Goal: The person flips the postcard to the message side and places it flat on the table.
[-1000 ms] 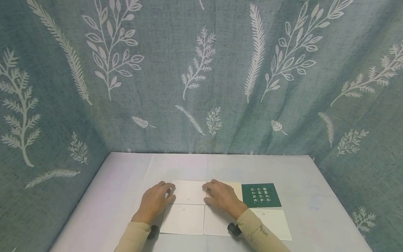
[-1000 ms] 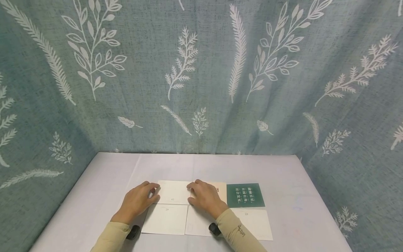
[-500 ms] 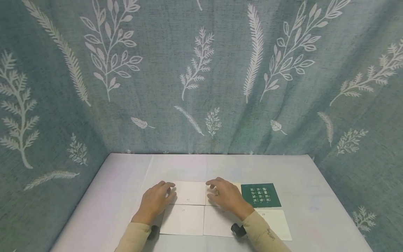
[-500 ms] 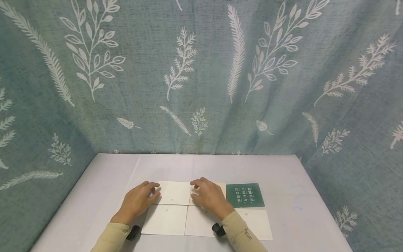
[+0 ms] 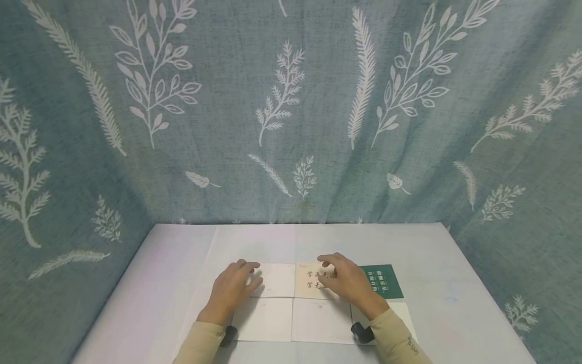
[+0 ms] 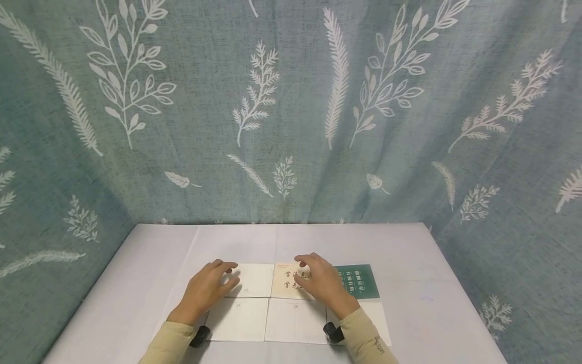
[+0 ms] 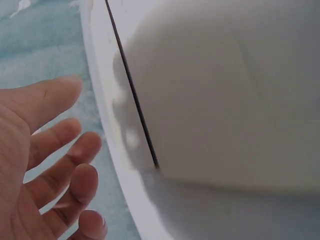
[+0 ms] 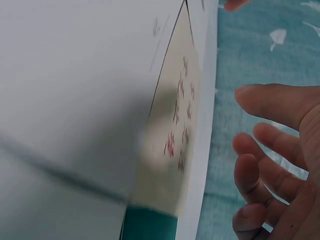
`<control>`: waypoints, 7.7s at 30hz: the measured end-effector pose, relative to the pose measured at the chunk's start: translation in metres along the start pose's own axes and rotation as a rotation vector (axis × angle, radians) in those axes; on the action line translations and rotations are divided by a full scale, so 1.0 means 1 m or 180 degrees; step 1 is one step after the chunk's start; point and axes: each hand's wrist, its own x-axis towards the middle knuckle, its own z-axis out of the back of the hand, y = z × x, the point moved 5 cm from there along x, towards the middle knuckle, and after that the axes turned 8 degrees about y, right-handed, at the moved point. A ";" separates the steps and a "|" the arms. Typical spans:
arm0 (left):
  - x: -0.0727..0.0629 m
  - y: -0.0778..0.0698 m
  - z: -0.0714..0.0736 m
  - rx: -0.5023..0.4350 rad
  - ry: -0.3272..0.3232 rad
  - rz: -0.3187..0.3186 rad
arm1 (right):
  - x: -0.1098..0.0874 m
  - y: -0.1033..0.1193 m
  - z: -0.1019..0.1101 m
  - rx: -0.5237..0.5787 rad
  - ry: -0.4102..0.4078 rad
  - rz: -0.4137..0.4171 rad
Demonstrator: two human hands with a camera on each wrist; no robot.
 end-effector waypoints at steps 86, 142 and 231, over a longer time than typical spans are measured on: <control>0.046 -0.082 -0.013 -0.1301 -0.0307 0.0063 | -0.037 -0.051 0.039 0.1769 -0.0365 -0.0470; -0.005 -0.078 0.001 -0.1866 0.0262 0.0528 | -0.074 -0.031 0.024 0.1843 -0.0094 -0.0813; -0.014 -0.073 -0.012 -0.2276 0.0310 0.0303 | -0.078 -0.032 0.027 0.1408 -0.0125 -0.0418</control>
